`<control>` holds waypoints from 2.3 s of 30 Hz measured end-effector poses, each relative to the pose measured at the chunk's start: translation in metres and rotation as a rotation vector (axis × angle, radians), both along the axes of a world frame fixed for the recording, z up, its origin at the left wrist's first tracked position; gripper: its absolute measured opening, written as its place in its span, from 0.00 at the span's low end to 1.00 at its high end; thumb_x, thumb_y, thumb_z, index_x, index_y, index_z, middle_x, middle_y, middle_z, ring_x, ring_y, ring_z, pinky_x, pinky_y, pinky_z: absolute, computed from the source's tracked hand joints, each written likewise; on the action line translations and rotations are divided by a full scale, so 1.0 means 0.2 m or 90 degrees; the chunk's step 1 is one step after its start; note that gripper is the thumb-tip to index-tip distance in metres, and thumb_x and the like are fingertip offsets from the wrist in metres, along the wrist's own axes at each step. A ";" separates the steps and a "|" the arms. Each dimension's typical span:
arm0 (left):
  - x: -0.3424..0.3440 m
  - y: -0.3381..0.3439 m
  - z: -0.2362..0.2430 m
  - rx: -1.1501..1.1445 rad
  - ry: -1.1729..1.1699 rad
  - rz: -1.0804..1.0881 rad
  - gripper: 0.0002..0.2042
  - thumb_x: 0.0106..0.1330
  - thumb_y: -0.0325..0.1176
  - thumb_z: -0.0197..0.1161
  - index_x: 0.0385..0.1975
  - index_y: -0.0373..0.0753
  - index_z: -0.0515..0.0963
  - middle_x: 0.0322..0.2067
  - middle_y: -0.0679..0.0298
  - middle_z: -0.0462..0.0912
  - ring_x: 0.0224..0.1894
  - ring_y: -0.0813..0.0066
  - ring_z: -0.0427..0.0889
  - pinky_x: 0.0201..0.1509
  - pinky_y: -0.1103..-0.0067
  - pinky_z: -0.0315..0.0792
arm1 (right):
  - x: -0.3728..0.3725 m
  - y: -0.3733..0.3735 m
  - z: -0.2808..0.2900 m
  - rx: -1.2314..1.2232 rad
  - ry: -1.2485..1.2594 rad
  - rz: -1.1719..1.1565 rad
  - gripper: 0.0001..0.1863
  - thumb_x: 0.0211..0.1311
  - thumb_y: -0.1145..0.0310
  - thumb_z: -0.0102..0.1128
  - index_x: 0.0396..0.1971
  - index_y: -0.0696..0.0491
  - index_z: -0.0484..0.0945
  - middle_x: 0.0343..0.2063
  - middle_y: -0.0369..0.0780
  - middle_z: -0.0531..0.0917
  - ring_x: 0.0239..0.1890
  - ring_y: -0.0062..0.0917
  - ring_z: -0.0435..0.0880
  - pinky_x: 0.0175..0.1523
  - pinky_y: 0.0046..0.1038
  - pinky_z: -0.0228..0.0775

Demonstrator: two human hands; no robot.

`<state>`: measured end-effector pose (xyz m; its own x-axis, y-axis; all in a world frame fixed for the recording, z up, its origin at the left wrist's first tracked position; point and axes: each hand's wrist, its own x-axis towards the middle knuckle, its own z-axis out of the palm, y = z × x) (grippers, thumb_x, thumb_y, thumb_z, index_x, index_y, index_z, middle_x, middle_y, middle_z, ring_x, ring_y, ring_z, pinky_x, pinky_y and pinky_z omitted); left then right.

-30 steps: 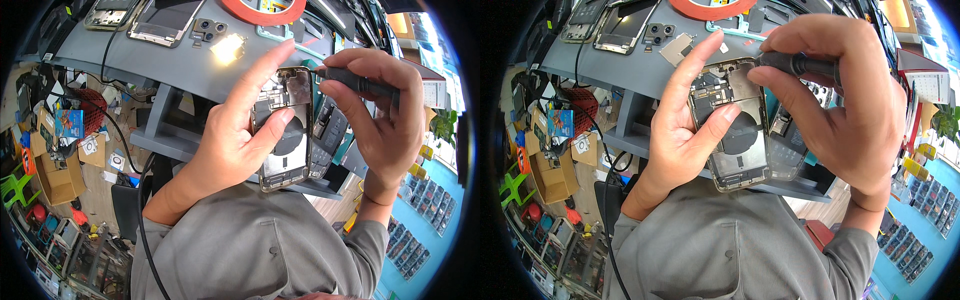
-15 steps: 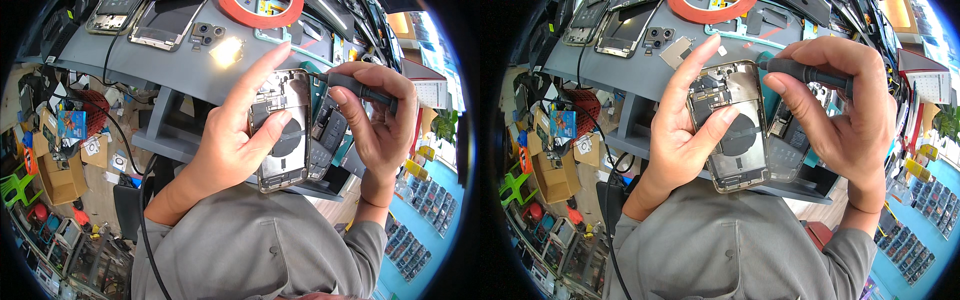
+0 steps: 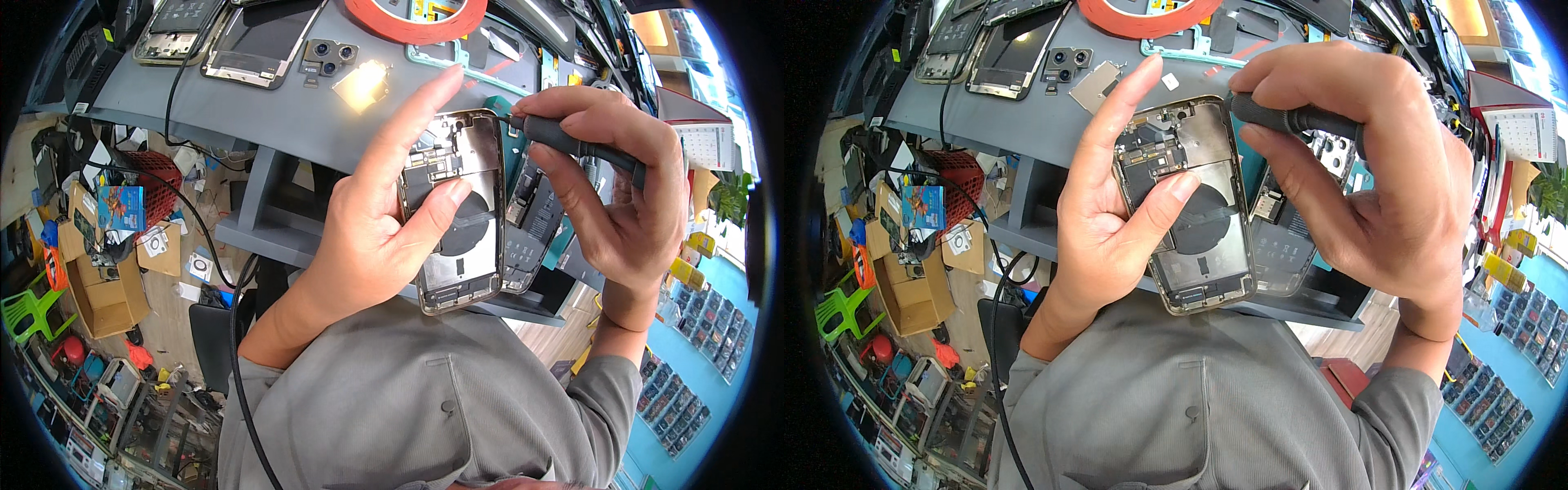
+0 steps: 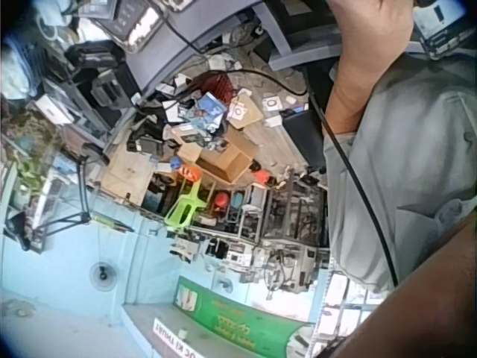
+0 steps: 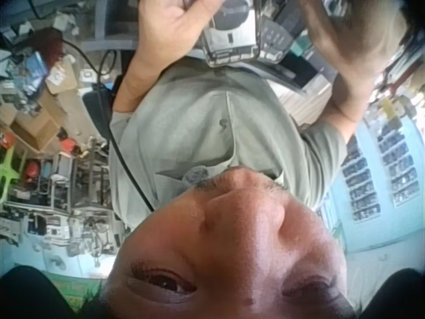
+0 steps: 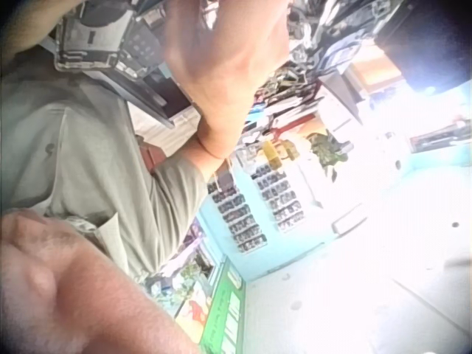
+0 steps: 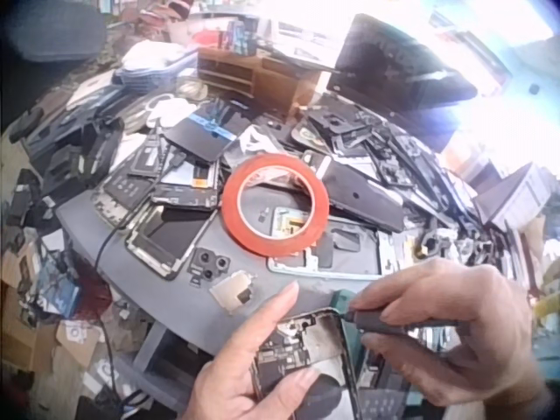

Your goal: The person holds a disassembled smartphone and uses a screwdriver to tighten screws on the internal metal shielding. They then use their fingers to press down and secure the metal plate and other internal components within the phone's chassis.

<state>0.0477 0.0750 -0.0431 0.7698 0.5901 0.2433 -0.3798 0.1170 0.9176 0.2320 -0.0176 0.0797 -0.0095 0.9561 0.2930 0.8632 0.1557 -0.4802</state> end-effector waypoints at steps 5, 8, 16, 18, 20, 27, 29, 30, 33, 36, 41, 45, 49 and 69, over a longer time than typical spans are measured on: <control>-0.01 0.01 0.00 0.019 0.017 -0.008 0.36 0.73 0.16 0.61 0.79 0.28 0.52 0.78 0.53 0.59 0.69 0.72 0.73 0.71 0.75 0.69 | -0.02 0.03 0.05 -0.015 -0.078 -0.004 0.21 0.58 0.87 0.73 0.47 0.59 0.74 0.42 0.49 0.89 0.45 0.34 0.91 0.50 0.29 0.84; -0.01 0.02 0.00 0.042 0.028 -0.004 0.36 0.73 0.16 0.60 0.79 0.28 0.52 0.77 0.53 0.60 0.69 0.72 0.73 0.71 0.75 0.69 | -0.04 0.05 0.07 -0.024 -0.127 -0.016 0.20 0.57 0.86 0.75 0.46 0.59 0.76 0.41 0.46 0.89 0.44 0.31 0.92 0.49 0.27 0.84; -0.02 0.02 -0.01 0.007 0.023 -0.031 0.36 0.74 0.16 0.59 0.79 0.28 0.51 0.76 0.53 0.62 0.69 0.71 0.73 0.71 0.75 0.69 | -0.08 0.09 0.08 -0.003 -0.190 -0.057 0.22 0.53 0.77 0.81 0.46 0.60 0.79 0.37 0.41 0.89 0.41 0.26 0.92 0.47 0.24 0.85; -0.01 0.02 0.00 0.015 0.022 -0.022 0.36 0.74 0.16 0.59 0.79 0.28 0.51 0.75 0.53 0.63 0.69 0.71 0.73 0.71 0.75 0.69 | -0.09 0.06 -0.01 0.047 -0.148 -0.123 0.23 0.53 0.75 0.82 0.47 0.60 0.79 0.37 0.40 0.89 0.40 0.26 0.92 0.47 0.24 0.85; -0.01 0.01 0.01 0.016 0.015 -0.005 0.35 0.73 0.17 0.60 0.79 0.28 0.53 0.75 0.52 0.63 0.70 0.70 0.72 0.72 0.75 0.68 | -0.08 0.06 -0.01 0.036 -0.134 -0.122 0.24 0.53 0.74 0.82 0.47 0.60 0.79 0.37 0.40 0.89 0.40 0.25 0.92 0.47 0.25 0.85; 0.00 0.00 0.00 -0.048 -0.003 -0.005 0.34 0.73 0.18 0.61 0.77 0.29 0.57 0.76 0.52 0.65 0.73 0.70 0.70 0.74 0.76 0.64 | -0.07 0.07 0.08 -0.018 -0.143 -0.081 0.26 0.53 0.77 0.82 0.50 0.58 0.78 0.41 0.42 0.89 0.44 0.27 0.91 0.50 0.26 0.83; -0.01 0.01 0.00 -0.007 0.001 -0.009 0.35 0.73 0.17 0.60 0.78 0.28 0.53 0.76 0.52 0.62 0.70 0.72 0.73 0.71 0.75 0.68 | -0.07 0.06 0.07 -0.013 -0.147 -0.095 0.25 0.54 0.77 0.82 0.50 0.58 0.78 0.41 0.42 0.89 0.44 0.28 0.91 0.50 0.26 0.83; -0.01 0.01 0.00 0.007 0.002 -0.010 0.36 0.74 0.17 0.60 0.79 0.28 0.52 0.76 0.52 0.62 0.69 0.73 0.74 0.70 0.75 0.70 | -0.07 0.05 0.06 -0.007 -0.145 -0.094 0.25 0.54 0.78 0.82 0.49 0.58 0.78 0.41 0.42 0.89 0.44 0.27 0.91 0.49 0.25 0.83; -0.01 0.01 0.00 0.000 0.002 -0.012 0.36 0.74 0.17 0.60 0.79 0.28 0.52 0.75 0.53 0.63 0.68 0.74 0.74 0.70 0.76 0.70 | -0.04 0.04 0.08 -0.017 -0.191 -0.080 0.23 0.53 0.77 0.82 0.47 0.58 0.79 0.38 0.41 0.89 0.41 0.26 0.91 0.48 0.24 0.82; -0.01 0.01 0.01 -0.011 0.006 -0.014 0.35 0.74 0.17 0.60 0.79 0.28 0.52 0.75 0.53 0.63 0.67 0.74 0.74 0.70 0.76 0.70 | -0.10 0.02 -0.01 0.051 -0.201 -0.172 0.22 0.53 0.77 0.83 0.45 0.58 0.80 0.36 0.40 0.89 0.38 0.25 0.91 0.46 0.23 0.82; -0.01 0.02 0.00 0.000 0.024 -0.029 0.35 0.74 0.18 0.60 0.79 0.28 0.52 0.75 0.53 0.63 0.67 0.74 0.74 0.71 0.76 0.69 | -0.04 0.07 0.09 -0.006 -0.214 -0.065 0.22 0.52 0.74 0.84 0.44 0.58 0.81 0.36 0.39 0.89 0.38 0.25 0.90 0.46 0.23 0.82; 0.00 0.01 0.00 0.008 0.007 -0.009 0.35 0.74 0.18 0.60 0.79 0.28 0.52 0.75 0.53 0.63 0.68 0.73 0.74 0.71 0.75 0.69 | -0.08 0.10 0.10 -0.002 -0.208 -0.065 0.22 0.51 0.73 0.83 0.44 0.58 0.81 0.36 0.40 0.89 0.38 0.26 0.90 0.46 0.23 0.81; -0.01 0.01 -0.01 0.020 0.007 -0.006 0.36 0.74 0.18 0.60 0.79 0.28 0.52 0.76 0.52 0.62 0.69 0.72 0.73 0.72 0.74 0.68 | -0.04 0.11 0.12 -0.040 -0.233 -0.034 0.21 0.53 0.76 0.81 0.45 0.60 0.81 0.36 0.39 0.88 0.39 0.26 0.90 0.47 0.24 0.82; -0.01 0.01 0.01 0.011 0.015 -0.021 0.36 0.74 0.18 0.60 0.79 0.28 0.52 0.75 0.52 0.63 0.68 0.72 0.73 0.72 0.74 0.67 | -0.02 0.07 0.12 -0.062 -0.207 -0.075 0.20 0.56 0.75 0.80 0.47 0.57 0.81 0.40 0.37 0.89 0.41 0.25 0.90 0.50 0.25 0.80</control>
